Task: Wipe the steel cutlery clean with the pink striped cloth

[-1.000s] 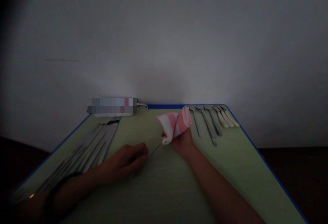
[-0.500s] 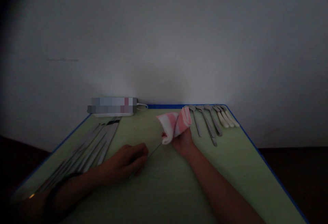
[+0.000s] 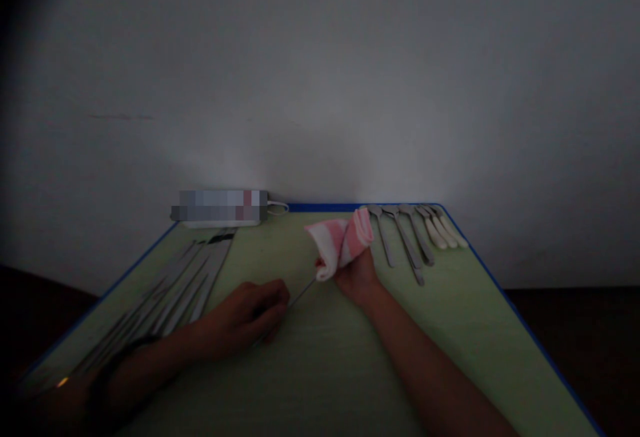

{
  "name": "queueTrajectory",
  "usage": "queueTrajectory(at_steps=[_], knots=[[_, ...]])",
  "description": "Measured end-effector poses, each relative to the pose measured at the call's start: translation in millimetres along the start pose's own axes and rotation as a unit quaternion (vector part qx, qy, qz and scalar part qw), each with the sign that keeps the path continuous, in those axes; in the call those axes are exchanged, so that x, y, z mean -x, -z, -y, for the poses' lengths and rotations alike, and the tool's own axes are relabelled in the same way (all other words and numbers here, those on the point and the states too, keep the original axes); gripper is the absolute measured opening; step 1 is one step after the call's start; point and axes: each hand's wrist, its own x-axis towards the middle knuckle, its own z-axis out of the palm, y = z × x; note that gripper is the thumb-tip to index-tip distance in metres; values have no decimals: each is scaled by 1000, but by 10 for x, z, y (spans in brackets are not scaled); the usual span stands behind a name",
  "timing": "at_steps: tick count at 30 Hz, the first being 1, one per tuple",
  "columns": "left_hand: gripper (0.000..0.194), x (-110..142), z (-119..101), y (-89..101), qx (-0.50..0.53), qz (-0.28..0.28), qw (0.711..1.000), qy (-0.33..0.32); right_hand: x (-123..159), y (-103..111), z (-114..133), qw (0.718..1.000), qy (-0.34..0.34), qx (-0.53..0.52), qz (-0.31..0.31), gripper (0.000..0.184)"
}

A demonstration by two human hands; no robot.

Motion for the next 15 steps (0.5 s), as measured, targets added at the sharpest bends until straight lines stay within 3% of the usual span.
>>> queueTrajectory(at_steps=[5,15], knots=[[19,0,-10,-6,0,-4,1000,-1,-6,-9,3,1000,-6,-9,-23,36],[20,4,19,-23,1,-7,1000,-8,-11,4,9,1000,-6,-1,-9,32]])
